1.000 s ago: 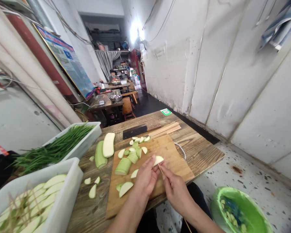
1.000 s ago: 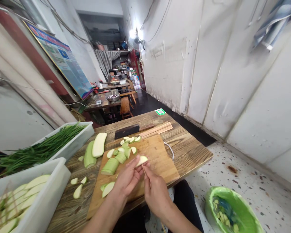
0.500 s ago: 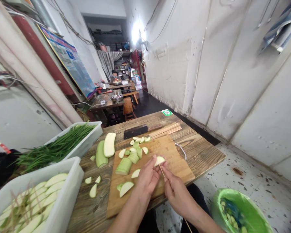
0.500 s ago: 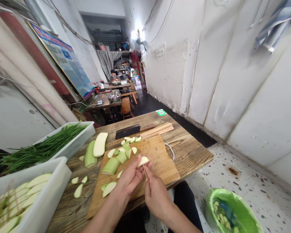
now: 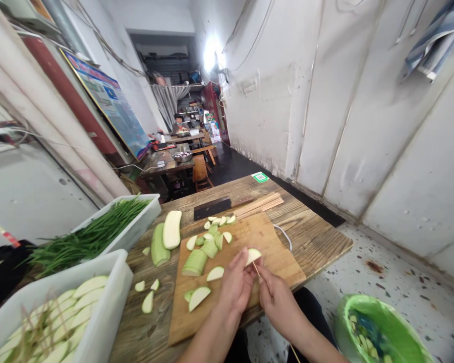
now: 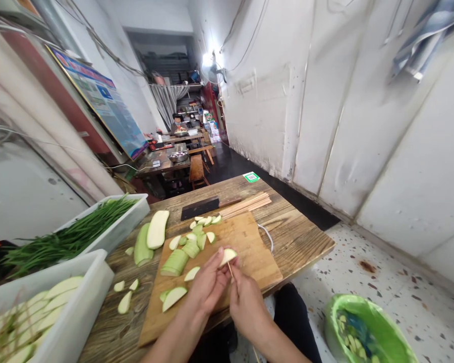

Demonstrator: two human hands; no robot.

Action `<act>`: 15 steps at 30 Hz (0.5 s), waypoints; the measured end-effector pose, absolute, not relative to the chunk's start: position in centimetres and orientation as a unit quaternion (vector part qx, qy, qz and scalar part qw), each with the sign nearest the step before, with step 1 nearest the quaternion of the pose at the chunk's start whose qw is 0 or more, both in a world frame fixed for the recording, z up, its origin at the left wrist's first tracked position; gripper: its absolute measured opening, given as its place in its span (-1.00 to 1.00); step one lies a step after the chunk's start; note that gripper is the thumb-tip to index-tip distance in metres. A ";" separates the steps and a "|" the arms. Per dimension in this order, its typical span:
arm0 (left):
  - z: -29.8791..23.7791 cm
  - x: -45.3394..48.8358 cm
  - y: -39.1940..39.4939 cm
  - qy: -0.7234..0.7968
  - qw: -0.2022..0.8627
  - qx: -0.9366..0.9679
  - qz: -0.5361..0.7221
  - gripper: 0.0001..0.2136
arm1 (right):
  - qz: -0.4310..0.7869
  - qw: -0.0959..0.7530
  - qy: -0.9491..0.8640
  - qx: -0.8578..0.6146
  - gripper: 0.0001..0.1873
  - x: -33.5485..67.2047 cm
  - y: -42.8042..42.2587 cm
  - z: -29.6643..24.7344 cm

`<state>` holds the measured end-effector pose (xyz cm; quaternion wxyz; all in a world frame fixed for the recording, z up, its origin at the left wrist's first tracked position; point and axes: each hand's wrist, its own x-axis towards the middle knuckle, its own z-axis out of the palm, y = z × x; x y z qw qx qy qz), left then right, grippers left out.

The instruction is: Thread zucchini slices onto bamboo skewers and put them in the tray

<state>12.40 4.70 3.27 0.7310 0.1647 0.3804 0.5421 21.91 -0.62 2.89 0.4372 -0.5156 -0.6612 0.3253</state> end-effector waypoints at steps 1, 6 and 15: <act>3.1 12.4 4.7 0.380 0.731 0.165 0.542 -0.89 | 0.328 0.440 -0.659 -0.515 -0.59 21.9 -0.6 2.9; 2.4 12.4 4.8 0.380 0.741 0.170 0.527 -0.84 | 0.338 0.453 -0.648 -0.511 -0.64 21.8 -0.5 2.6; 2.1 12.3 4.7 0.390 0.746 0.161 0.515 -0.90 | 0.348 0.454 -0.641 -0.512 -0.68 21.6 -0.4 1.8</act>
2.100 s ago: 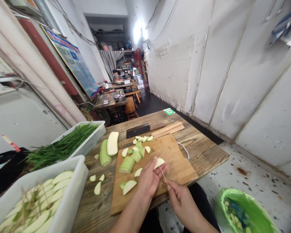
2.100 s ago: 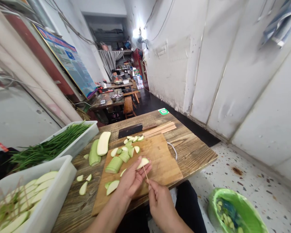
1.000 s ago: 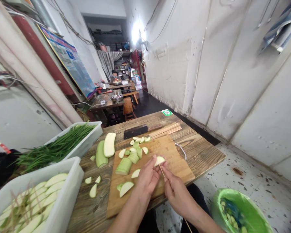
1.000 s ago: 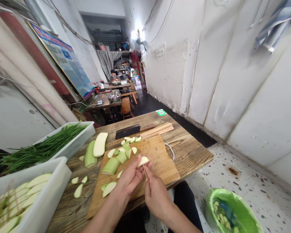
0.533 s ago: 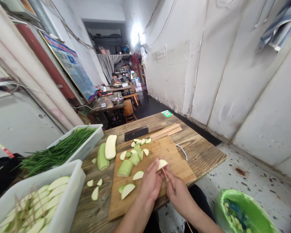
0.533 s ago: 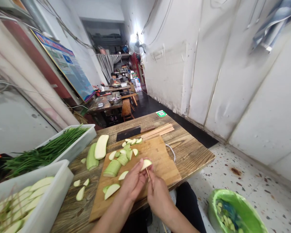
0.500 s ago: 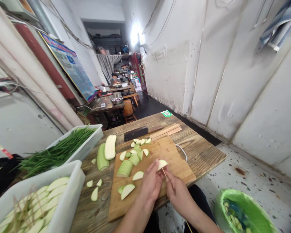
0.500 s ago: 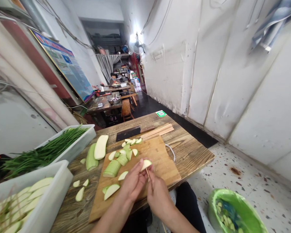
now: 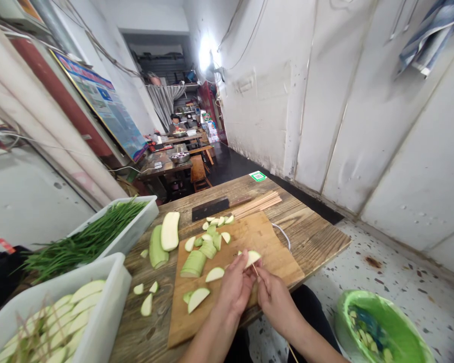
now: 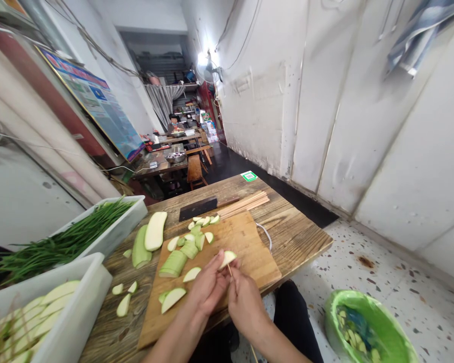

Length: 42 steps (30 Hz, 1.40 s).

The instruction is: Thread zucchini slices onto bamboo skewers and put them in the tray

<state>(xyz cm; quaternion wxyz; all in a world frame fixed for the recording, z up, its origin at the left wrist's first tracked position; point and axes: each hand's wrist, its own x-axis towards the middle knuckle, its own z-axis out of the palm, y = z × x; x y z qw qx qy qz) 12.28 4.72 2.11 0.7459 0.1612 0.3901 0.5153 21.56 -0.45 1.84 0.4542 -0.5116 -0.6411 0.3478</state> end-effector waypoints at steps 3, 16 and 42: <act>2.1 12.3 4.8 0.399 0.747 0.146 0.511 -0.91 | 0.342 0.451 -0.639 -0.520 -0.69 21.5 -0.4 1.7; 1.4 12.4 4.5 0.400 0.740 0.147 0.521 -0.91 | 0.314 0.425 -0.645 -0.552 -0.72 21.7 0.6 1.3; 3.2 13.1 3.4 0.424 0.707 0.332 0.458 -0.78 | 0.306 0.483 -0.615 -0.542 -0.70 23.7 -1.2 0.7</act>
